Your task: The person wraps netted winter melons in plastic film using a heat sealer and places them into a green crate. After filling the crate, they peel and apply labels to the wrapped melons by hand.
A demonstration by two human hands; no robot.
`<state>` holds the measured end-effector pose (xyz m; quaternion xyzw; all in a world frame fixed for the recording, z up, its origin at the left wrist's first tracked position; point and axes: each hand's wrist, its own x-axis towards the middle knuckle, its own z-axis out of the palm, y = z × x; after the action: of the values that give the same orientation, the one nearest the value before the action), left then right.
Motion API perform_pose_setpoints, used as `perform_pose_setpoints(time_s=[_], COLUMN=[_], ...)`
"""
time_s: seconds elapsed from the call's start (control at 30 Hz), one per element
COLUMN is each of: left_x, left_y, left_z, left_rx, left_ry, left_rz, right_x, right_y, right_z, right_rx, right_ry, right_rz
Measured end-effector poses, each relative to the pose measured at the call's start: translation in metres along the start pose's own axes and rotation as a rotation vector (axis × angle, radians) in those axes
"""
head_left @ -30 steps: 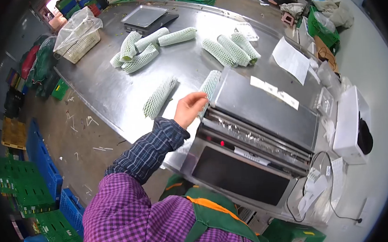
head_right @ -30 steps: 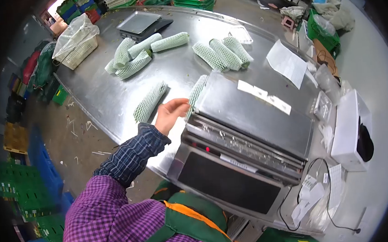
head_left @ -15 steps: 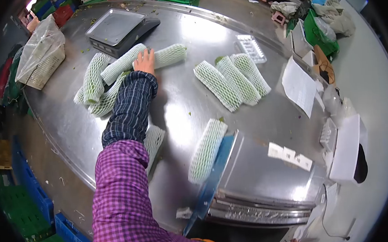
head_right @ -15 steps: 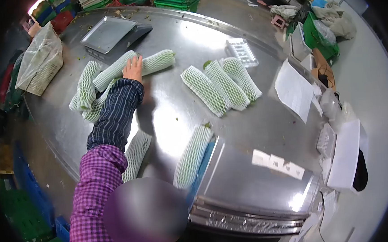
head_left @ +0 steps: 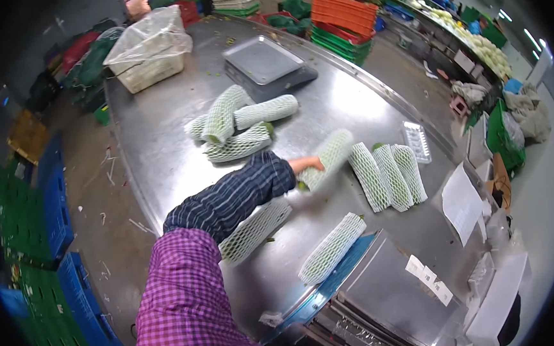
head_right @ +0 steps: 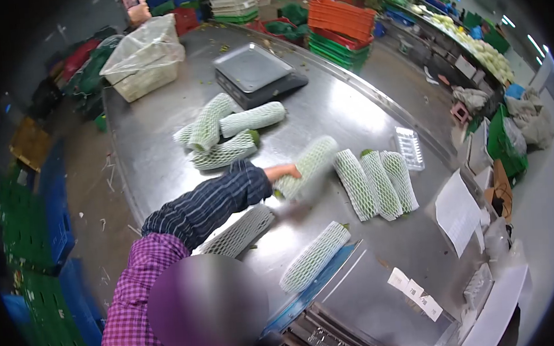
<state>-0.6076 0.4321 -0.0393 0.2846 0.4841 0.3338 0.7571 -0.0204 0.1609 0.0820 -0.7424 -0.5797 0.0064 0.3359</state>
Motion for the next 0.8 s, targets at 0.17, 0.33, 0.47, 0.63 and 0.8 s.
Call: perform_pose_setpoints(time_s=[0.17, 0.33, 0.47, 0.63, 0.8], left_x=[-0.121, -0.157, -0.132, -0.104, -0.099], left_y=[-0.019, -0.04, -0.053, -0.062, -0.098], left_z=[0.136, 0.221, 0.268, 0.323, 0.327], left_rx=[-0.165, 0.04, 0.23, 0.575, 1.131], left_ry=[-0.395, -0.621, -0.676, -0.249, -0.11], left_rz=[-0.121, -0.397, -0.33, 0.088, 0.593], right_x=[0.045, 0.048, 0.045, 0.05, 0.039], right_y=[-0.087, -0.106, -0.057, -0.008, 0.031], right_z=[0.043, 0.045, 0.027, 0.016, 0.018], right_rx=[0.26, 0.338, 0.408, 0.373, 0.439], right_ry=[-0.174, -0.292, -0.407, -0.499, -0.589], right_rz=[-0.431, -0.807, -0.733, -0.419, -0.292])
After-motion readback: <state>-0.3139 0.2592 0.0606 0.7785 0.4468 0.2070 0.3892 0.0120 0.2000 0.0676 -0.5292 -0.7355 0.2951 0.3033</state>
